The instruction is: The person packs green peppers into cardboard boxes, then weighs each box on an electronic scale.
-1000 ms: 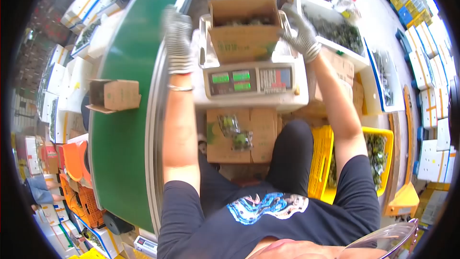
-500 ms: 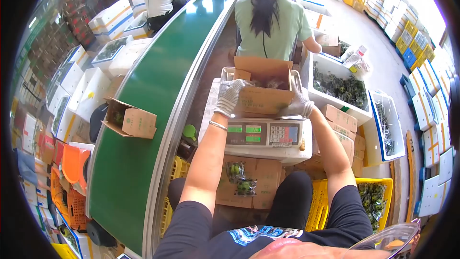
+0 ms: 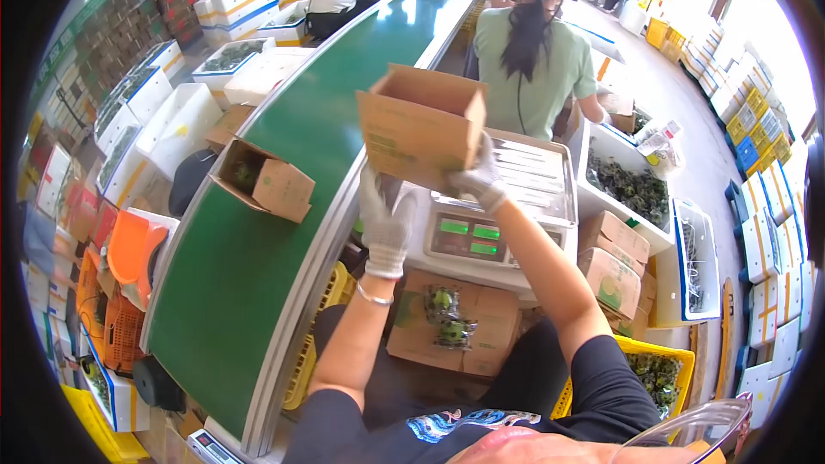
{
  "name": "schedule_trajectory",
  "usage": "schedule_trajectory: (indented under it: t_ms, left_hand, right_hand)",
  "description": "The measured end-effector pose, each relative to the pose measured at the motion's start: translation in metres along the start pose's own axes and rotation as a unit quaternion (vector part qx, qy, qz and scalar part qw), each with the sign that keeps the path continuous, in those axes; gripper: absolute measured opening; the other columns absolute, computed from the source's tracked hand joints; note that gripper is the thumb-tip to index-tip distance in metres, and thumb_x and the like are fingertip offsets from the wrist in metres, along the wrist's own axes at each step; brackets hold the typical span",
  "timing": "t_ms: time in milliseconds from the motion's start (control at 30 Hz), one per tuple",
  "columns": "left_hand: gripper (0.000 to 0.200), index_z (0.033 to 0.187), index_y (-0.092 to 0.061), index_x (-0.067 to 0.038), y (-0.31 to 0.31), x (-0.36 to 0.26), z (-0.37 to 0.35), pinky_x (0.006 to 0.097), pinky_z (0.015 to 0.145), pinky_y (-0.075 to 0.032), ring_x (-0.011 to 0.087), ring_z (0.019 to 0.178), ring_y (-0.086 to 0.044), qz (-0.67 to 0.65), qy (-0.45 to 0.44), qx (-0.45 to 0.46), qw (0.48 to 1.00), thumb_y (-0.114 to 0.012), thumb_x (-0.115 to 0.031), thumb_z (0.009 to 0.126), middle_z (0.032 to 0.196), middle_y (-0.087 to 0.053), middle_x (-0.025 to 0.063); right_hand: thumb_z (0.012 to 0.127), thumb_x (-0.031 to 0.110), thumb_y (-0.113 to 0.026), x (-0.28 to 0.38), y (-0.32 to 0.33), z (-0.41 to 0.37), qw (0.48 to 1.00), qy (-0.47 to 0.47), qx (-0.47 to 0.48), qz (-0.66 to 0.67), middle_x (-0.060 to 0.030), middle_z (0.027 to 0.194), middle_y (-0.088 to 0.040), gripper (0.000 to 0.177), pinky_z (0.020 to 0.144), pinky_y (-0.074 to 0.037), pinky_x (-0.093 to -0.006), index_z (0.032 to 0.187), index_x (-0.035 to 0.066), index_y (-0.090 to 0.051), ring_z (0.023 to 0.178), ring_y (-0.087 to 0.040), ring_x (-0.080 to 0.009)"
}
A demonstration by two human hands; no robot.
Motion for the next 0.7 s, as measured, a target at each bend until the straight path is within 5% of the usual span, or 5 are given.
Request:
schedule_trajectory:
  t_ms: [100, 233, 367, 600, 700]
  left_hand:
    - [0.069, 0.139, -0.027, 0.005, 0.046, 0.034, -0.032, 0.0380, 0.106, -0.034, 0.0288, 0.126, -0.040, 0.141, 0.155, -0.100, 0.973, -0.054, 0.006, 0.076, 0.139, -0.036, 0.0220]
    - [0.069, 0.139, -0.029, 0.002, 0.059, 0.009, -0.013, 0.0395, 0.104, -0.036, 0.0321, 0.125, -0.042, 0.220, 0.054, -0.062, 0.972, -0.056, 0.006, 0.076, 0.136, -0.040, 0.0228]
    - [0.068, 0.137, -0.030, 0.005, 0.071, 0.024, -0.006, 0.0378, 0.104, -0.036, 0.0310, 0.125, -0.042, 0.132, 0.129, -0.069, 0.980, -0.057, 0.004, 0.075, 0.135, -0.040, 0.0226]
    - [0.061, 0.134, -0.035, 0.008, 0.076, 0.017, -0.006, 0.0367, 0.104, -0.037, 0.0311, 0.122, -0.045, 0.147, 0.156, -0.074, 0.974, -0.057, 0.002, 0.077, 0.132, -0.043, 0.0233]
    - [0.051, 0.127, -0.046, 0.007, 0.076, 0.028, -0.013, 0.0382, 0.099, -0.042, 0.0309, 0.116, -0.052, 0.215, 0.152, -0.041, 0.964, -0.059, -0.002, 0.078, 0.126, -0.051, 0.0239]
  right_hand:
    - [0.041, 0.019, -0.083, -0.019, -0.094, 0.032, 1.000, 0.000, 0.004, 0.002, -0.0120, 0.110, -0.055, 0.095, 0.092, -0.047, -0.0347, 0.123, 0.004, -0.038, 0.106, -0.055, -0.0246]
    - [0.038, 0.026, -0.085, -0.069, -0.186, 0.041, 0.962, -0.008, -0.075, -0.262, -0.0171, 0.107, -0.055, 0.102, 0.095, -0.045, -0.0373, 0.125, 0.007, -0.036, 0.105, -0.055, -0.0315]
    - [0.045, 0.031, -0.086, -0.079, -0.222, 0.059, 0.967, -0.059, 0.110, -0.224, -0.0206, 0.132, -0.043, 0.111, 0.102, -0.040, -0.0416, 0.136, 0.008, -0.027, 0.120, -0.045, -0.0409]
    - [0.068, 0.021, -0.072, -0.050, -0.154, -0.031, 0.871, 0.103, 0.208, -0.432, -0.0218, 0.126, -0.047, 0.071, 0.097, -0.042, -0.0432, 0.128, 0.005, -0.036, 0.114, -0.047, -0.0422]
    - [0.066, 0.042, -0.074, -0.010, -0.064, -0.200, 0.720, -0.134, 0.281, -0.621, -0.0167, 0.130, -0.046, 0.071, 0.095, -0.041, -0.0532, 0.128, 0.021, -0.047, 0.119, -0.045, -0.0383]
Point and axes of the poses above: each hand's wrist, its own z-axis towards the middle knuckle, its own y-axis out of the back of the hand, x = y × z, the point moved 2 cm from there along z, towards the middle knuckle
